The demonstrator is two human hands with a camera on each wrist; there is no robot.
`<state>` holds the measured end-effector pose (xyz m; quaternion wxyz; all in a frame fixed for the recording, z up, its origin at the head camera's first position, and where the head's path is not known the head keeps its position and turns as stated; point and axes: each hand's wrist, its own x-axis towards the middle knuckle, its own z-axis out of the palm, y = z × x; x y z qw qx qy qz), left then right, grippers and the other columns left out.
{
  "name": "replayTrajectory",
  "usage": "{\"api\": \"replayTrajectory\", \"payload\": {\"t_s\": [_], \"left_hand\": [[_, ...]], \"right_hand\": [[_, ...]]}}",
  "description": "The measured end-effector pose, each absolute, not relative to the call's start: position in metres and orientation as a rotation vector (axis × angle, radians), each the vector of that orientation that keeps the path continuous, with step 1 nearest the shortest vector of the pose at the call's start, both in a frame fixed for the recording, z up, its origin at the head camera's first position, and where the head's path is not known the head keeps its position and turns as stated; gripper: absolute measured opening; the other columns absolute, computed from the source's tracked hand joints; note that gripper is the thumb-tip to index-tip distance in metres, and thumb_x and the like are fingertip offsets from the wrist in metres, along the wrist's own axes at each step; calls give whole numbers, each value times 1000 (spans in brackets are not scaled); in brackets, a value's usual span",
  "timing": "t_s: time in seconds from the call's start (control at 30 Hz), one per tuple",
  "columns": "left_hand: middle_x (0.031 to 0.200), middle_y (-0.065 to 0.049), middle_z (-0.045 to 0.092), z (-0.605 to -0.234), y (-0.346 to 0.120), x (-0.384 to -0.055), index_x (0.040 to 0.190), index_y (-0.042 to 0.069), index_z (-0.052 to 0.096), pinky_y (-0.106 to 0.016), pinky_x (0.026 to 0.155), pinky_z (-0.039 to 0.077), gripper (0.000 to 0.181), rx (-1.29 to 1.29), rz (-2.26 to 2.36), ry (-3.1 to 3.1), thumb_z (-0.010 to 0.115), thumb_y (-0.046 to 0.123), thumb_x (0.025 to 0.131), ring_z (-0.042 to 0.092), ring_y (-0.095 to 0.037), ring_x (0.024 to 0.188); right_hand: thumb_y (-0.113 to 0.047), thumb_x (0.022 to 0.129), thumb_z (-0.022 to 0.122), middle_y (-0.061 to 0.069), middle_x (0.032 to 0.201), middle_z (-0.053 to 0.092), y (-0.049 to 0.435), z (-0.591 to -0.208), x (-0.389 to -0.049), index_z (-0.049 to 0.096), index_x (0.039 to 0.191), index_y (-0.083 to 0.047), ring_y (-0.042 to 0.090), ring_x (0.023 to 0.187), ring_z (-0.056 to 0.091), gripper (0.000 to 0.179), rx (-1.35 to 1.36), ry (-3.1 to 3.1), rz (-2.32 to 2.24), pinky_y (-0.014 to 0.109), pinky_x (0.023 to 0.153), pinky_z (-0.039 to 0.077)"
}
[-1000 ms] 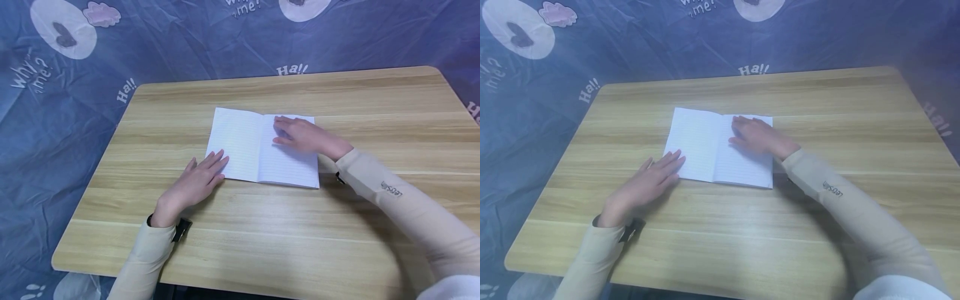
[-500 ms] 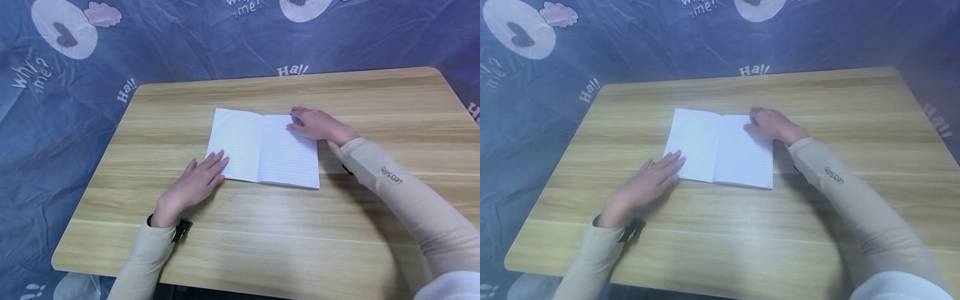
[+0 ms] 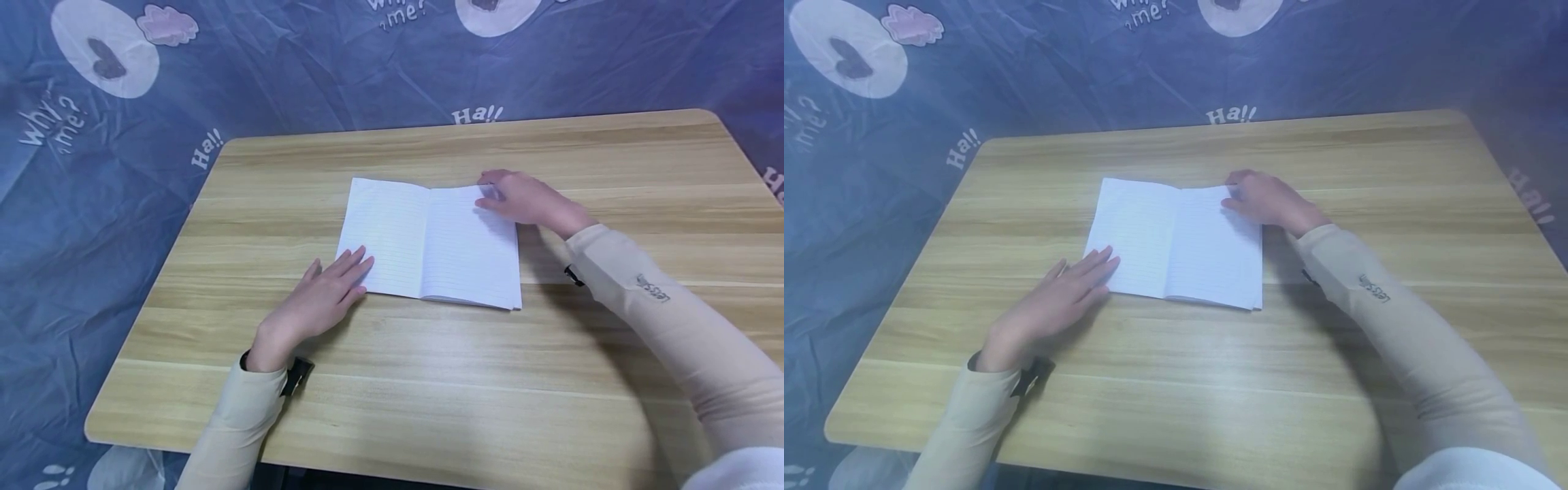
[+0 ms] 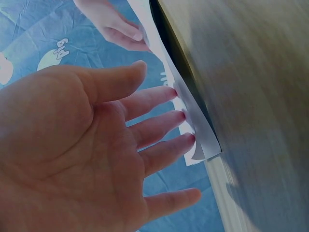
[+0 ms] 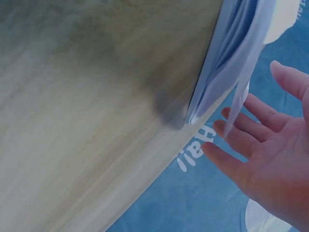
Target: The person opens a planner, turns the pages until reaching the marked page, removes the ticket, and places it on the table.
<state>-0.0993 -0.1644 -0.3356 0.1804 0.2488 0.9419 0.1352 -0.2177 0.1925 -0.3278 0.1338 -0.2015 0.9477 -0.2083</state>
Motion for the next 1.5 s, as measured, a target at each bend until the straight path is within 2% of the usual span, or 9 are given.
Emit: {"api": "replayTrajectory", "payload": {"t_s": [0.17, 0.37, 0.53, 0.67, 0.8, 0.87, 1.03, 1.27, 1.5], "left_hand": [[163, -1, 14, -335, -164, -99, 157, 18, 25, -59, 116, 4, 54, 703, 381, 2661, 39, 31, 107, 12, -22, 149], [163, -2, 15, -335, -164, -99, 157, 18, 27, -60, 116, 5, 54, 709, 373, 2669, 42, 30, 106, 14, -22, 149], [163, -2, 15, -335, -164, -99, 157, 18, 26, -59, 116, 5, 54, 711, 367, 2665, 41, 31, 107, 14, -21, 148], [163, -1, 14, -335, -164, -99, 157, 19, 25, -58, 116, 5, 53, 705, 369, 2656, 39, 32, 107, 13, -20, 149], [163, -1, 14, -336, -165, -100, 157, 19, 26, -59, 116, 5, 53, 708, 377, 2656, 39, 31, 107, 13, -21, 149], [163, -1, 14, -336, -165, -100, 157, 19, 25, -59, 116, 5, 53, 708, 376, 2654, 39, 31, 107, 13, -21, 149], [163, -1, 14, -336, -164, -100, 157, 19, 25, -59, 116, 6, 53, 712, 366, 2654, 39, 31, 107, 13, -20, 148], [163, -1, 14, -338, -166, -101, 157, 19, 25, -59, 116, 6, 54, 717, 363, 2656, 40, 31, 107, 14, -20, 148], [163, -1, 13, -337, -165, -100, 157, 19, 25, -59, 116, 6, 54, 716, 380, 2656, 40, 30, 107, 12, -22, 149]], "right_hand": [[-18, 97, 61, 30, 132, 53, 201, -323, -214, 51, 132, 6, 45, 125, 46, 44, -495, 2801, -726, 57, 105, 34], [-6, 92, 66, 29, 121, 60, 211, -323, -205, 58, 124, 7, 41, 111, 55, 35, -397, 2780, -1049, 52, 97, 43], [-8, 92, 68, 29, 119, 62, 216, -325, -191, 58, 124, 9, 37, 110, 60, 38, -307, 2720, -1189, 22, 86, 48], [-10, 91, 70, 26, 116, 65, 217, -327, -178, 61, 123, 8, 21, 102, 64, 37, -290, 2697, -1223, 8, 75, 45], [-10, 92, 69, 25, 116, 66, 215, -326, -163, 61, 123, 8, 3, 93, 62, 37, -284, 2659, -1256, 9, 75, 48], [-10, 93, 68, 25, 117, 66, 213, -325, -157, 61, 125, 8, 5, 96, 64, 37, -280, 2640, -1266, 9, 76, 48], [-10, 95, 64, 26, 123, 63, 209, -322, -146, 57, 130, 10, 28, 111, 63, 41, -270, 2607, -1279, 7, 77, 47], [-22, 98, 63, 19, 129, 62, 202, -317, -137, 57, 135, 2, 6, 104, 62, 45, -302, 2565, -1347, 11, 81, 47], [-20, 104, 51, 20, 135, 57, 184, -312, -135, 49, 141, 3, 17, 106, 66, 44, -513, 2381, -1566, 23, 91, 51]]}}
